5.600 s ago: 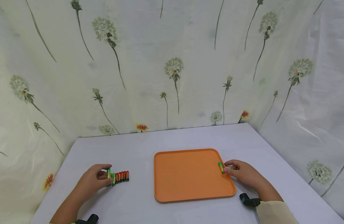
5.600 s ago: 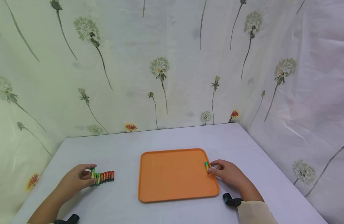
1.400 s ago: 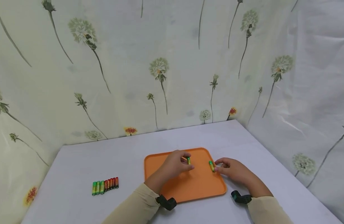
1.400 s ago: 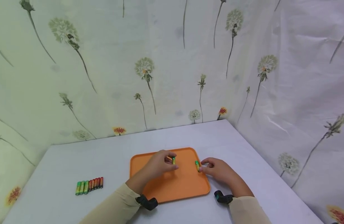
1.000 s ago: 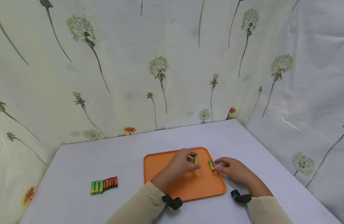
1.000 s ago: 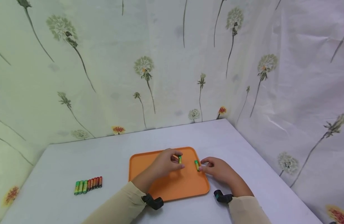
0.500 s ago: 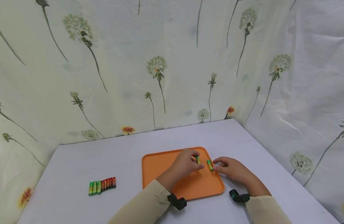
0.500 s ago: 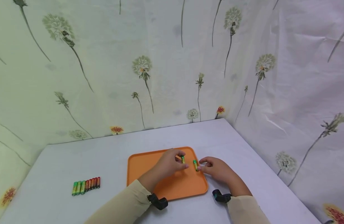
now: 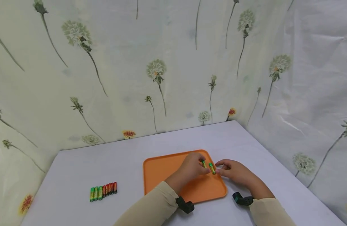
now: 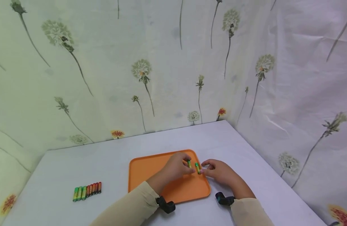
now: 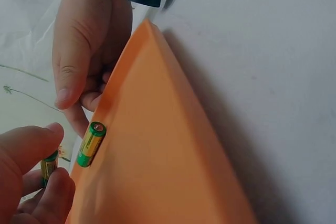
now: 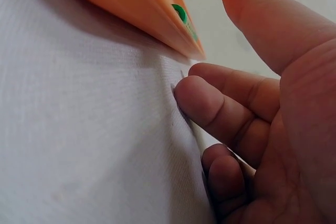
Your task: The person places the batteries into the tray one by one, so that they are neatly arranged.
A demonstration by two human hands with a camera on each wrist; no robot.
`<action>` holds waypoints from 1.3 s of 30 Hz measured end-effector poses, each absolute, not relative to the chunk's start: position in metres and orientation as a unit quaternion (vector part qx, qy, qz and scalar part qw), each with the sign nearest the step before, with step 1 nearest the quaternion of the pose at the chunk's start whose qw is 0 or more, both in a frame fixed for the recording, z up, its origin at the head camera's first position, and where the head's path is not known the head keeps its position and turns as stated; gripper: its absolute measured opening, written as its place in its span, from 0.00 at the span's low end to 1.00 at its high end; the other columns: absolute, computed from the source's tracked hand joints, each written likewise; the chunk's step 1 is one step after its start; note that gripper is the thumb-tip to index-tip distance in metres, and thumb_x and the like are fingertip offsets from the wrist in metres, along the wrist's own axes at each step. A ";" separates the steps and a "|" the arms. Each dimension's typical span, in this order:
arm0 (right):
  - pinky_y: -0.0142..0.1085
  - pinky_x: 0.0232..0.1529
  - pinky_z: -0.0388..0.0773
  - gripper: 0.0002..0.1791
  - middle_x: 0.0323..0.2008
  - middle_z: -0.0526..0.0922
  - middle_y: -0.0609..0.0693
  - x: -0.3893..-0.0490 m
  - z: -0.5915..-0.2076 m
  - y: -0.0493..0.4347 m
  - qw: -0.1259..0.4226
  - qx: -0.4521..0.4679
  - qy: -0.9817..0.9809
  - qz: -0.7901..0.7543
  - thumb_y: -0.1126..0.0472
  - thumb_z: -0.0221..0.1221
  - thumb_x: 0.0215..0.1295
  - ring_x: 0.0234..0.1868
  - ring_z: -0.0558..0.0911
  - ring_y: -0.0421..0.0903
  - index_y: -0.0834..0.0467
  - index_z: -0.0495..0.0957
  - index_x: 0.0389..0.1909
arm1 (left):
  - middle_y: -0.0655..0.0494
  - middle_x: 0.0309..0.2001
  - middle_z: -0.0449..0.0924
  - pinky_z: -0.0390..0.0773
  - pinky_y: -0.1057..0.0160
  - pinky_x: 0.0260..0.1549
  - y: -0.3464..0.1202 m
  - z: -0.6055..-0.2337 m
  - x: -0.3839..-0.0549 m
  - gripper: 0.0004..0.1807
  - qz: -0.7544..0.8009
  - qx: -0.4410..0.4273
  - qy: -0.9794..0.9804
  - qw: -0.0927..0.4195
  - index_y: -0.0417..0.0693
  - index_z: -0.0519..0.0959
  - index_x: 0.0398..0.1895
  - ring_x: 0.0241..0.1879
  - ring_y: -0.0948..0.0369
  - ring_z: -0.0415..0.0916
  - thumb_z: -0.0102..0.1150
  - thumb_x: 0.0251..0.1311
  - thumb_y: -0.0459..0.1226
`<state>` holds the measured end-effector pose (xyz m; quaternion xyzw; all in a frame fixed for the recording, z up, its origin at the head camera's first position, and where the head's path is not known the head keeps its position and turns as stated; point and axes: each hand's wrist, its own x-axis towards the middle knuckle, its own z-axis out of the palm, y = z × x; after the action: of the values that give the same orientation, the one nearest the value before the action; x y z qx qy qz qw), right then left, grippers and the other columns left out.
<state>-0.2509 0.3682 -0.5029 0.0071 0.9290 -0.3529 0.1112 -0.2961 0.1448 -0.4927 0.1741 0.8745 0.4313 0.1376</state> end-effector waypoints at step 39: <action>0.38 0.33 0.68 0.26 0.34 0.78 0.48 -0.251 -0.509 0.370 0.105 -0.023 0.919 -0.379 0.49 0.73 0.63 0.34 0.74 0.47 0.53 0.82 0.59 | 0.61 0.38 0.72 0.75 0.69 0.37 0.181 -0.514 -0.295 0.24 0.318 0.172 0.927 0.102 0.50 0.86 0.42 0.36 0.65 0.70 0.84 0.48 0.52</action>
<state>-0.2507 0.3700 -0.5094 -0.0229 0.9193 -0.3785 0.1049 -0.2948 0.1805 -0.5139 0.1717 0.9267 0.3184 0.1015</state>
